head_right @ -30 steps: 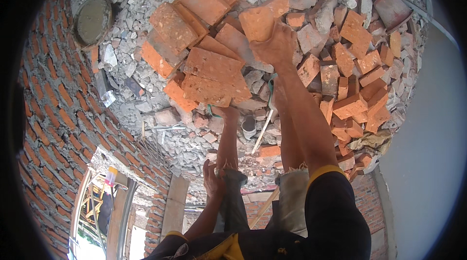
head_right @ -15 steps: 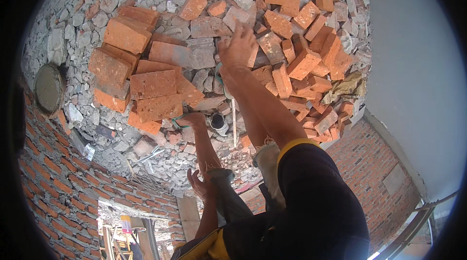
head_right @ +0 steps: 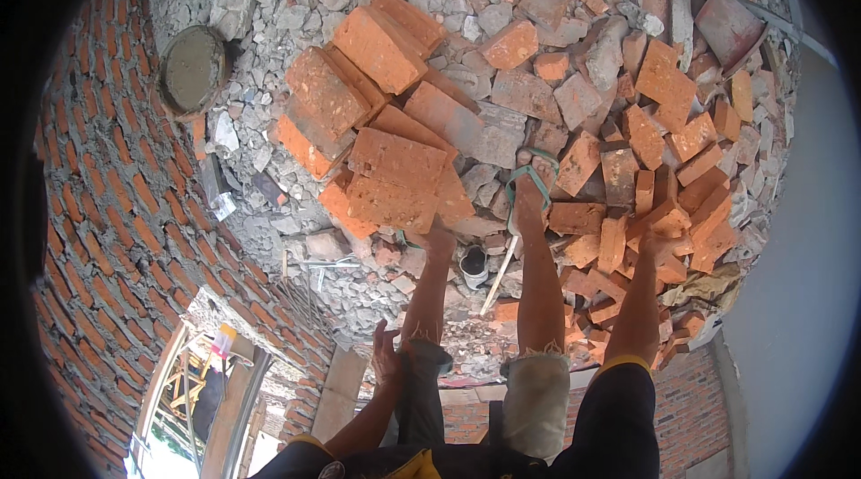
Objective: The person sits on the floor and sorts red bricks from a pile of rubble, stacking them into neat rows. The person repeatedly picks up bricks and places them in an organized pile.
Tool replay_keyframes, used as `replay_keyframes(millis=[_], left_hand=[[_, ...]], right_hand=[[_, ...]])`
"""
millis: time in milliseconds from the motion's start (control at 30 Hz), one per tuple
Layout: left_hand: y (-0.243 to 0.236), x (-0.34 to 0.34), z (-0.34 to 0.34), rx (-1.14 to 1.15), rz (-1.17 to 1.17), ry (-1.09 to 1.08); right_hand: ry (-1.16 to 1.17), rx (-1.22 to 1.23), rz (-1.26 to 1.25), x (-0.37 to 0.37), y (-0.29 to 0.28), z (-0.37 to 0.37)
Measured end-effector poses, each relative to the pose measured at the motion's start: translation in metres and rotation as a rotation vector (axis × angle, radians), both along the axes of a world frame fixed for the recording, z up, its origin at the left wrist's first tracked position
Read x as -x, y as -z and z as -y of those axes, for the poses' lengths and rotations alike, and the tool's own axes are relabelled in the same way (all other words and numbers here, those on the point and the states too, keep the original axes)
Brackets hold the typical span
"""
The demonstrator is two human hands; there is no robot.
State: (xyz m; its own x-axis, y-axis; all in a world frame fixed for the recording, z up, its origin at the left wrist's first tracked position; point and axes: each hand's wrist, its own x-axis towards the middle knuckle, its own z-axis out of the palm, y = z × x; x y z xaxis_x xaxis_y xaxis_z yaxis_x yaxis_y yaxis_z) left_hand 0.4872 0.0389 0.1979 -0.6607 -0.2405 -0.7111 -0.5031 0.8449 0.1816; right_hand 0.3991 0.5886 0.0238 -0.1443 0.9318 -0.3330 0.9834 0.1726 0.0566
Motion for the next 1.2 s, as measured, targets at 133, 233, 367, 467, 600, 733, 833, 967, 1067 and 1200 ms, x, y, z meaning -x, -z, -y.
replay_keyframes(millis=[133,233,367,467,600,733,833,967,1067,1200], left_hand=[[0.003,-0.006,-0.006,-0.017,-0.027,-0.002],[0.001,-0.005,-0.010,-0.004,0.002,-0.037],[-0.003,-0.001,-0.019,0.010,0.024,-0.096],[-0.010,0.003,-0.027,0.050,-0.007,-0.123],[-0.017,0.006,-0.032,0.063,-0.031,-0.199],[-0.017,0.004,-0.039,0.084,-0.046,-0.252],[-0.016,0.003,-0.043,0.046,-0.031,-0.217],[-0.009,0.004,-0.043,0.007,-0.064,-0.168],[-0.006,0.007,-0.034,0.006,-0.053,-0.070],[0.001,0.012,-0.022,-0.055,-0.030,0.026]], right_hand=[[-0.335,-0.050,-0.203,0.030,-0.032,0.056],[-0.503,0.384,-0.583,0.099,-0.025,0.101],[-0.763,0.544,-0.588,0.243,0.033,0.170],[-1.005,0.456,-0.381,0.346,0.074,0.220],[-1.227,0.331,-0.166,0.433,0.125,0.275],[-1.593,0.356,0.052,0.431,0.174,0.295],[-1.347,0.636,-0.033,0.376,0.174,0.273],[-1.108,0.460,-0.148,0.243,0.094,0.206],[-0.957,-0.015,-0.310,0.155,0.017,0.108],[-0.308,-0.389,-0.132,0.052,-0.029,-0.044]])
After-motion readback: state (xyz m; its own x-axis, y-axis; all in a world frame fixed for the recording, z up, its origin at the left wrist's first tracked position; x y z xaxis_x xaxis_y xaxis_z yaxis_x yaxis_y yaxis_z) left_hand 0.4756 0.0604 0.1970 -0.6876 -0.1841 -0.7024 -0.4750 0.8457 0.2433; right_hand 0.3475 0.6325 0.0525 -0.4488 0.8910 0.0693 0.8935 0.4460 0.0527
